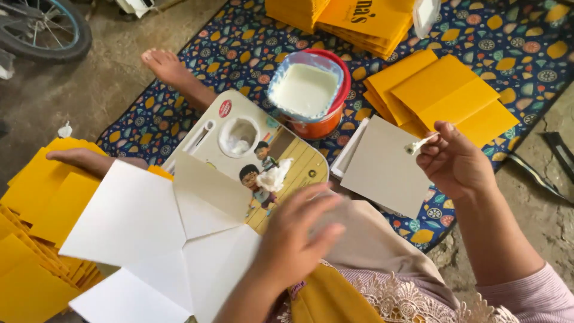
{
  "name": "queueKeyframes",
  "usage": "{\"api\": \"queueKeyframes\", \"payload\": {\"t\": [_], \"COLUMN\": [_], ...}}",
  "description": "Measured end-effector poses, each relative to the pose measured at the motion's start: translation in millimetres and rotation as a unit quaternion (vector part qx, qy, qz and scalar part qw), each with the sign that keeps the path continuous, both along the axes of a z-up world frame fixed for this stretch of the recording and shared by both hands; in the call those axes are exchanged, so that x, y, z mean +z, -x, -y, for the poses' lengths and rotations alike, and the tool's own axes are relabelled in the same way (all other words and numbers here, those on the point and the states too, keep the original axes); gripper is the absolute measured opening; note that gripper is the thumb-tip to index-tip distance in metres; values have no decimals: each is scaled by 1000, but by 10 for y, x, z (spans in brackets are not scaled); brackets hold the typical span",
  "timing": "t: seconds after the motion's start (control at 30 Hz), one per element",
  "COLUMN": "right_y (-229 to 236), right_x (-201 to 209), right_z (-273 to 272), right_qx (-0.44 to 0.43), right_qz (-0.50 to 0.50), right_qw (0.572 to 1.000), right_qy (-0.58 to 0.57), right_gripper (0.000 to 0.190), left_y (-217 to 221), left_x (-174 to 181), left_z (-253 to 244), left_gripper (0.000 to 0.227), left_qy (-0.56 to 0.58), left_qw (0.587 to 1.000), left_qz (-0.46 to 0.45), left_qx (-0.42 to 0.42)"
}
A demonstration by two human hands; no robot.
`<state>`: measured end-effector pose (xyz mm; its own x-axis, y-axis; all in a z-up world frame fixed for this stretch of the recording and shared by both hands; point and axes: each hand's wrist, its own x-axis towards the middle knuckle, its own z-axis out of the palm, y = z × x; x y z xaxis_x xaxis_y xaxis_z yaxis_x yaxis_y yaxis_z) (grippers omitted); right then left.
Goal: The person sits on the floor and assembles yellow paper envelopes from a stack. They hold an envelope on a lap desk, spread white glue along the edge with a small stick, press the flap closed, and place the finished envelope on a growing pile.
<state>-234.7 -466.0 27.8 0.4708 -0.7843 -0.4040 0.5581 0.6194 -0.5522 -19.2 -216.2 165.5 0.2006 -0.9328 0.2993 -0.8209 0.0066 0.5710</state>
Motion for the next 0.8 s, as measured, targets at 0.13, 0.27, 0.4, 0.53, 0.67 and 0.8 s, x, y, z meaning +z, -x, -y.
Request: {"api": "queueKeyframes", "payload": {"t": [0.13, 0.27, 0.4, 0.53, 0.67, 0.8], "right_y": [118, 331, 485, 497, 408, 420], "right_x": [60, 21, -189, -283, -280, -340], "right_z": [38, 73, 146, 149, 165, 235], "right_qx": [28, 62, 52, 50, 49, 59], "right_qz": [54, 95, 18, -1, -16, -57], "right_qw": [997, 984, 992, 994, 994, 989], "right_qy": [50, 141, 112, 92, 94, 125], "right_gripper": [14, 14, 15, 13, 11, 11], "left_y": [394, 458, 445, 482, 404, 411], "left_x": [-928, -1858, -1585, -1641, -1656, -1364], "left_z": [585, 890, 1249, 1352, 1411, 1374], "left_gripper": [56, 77, 53, 47, 39, 41], "left_qy": [-198, -391, -409, -460, -487, -467], "left_qw": [967, 914, 905, 876, 859, 868], "left_qz": [-154, -84, 11, 49, 84, -11], "left_qx": [-42, 64, 118, 138, 131, 170]}}
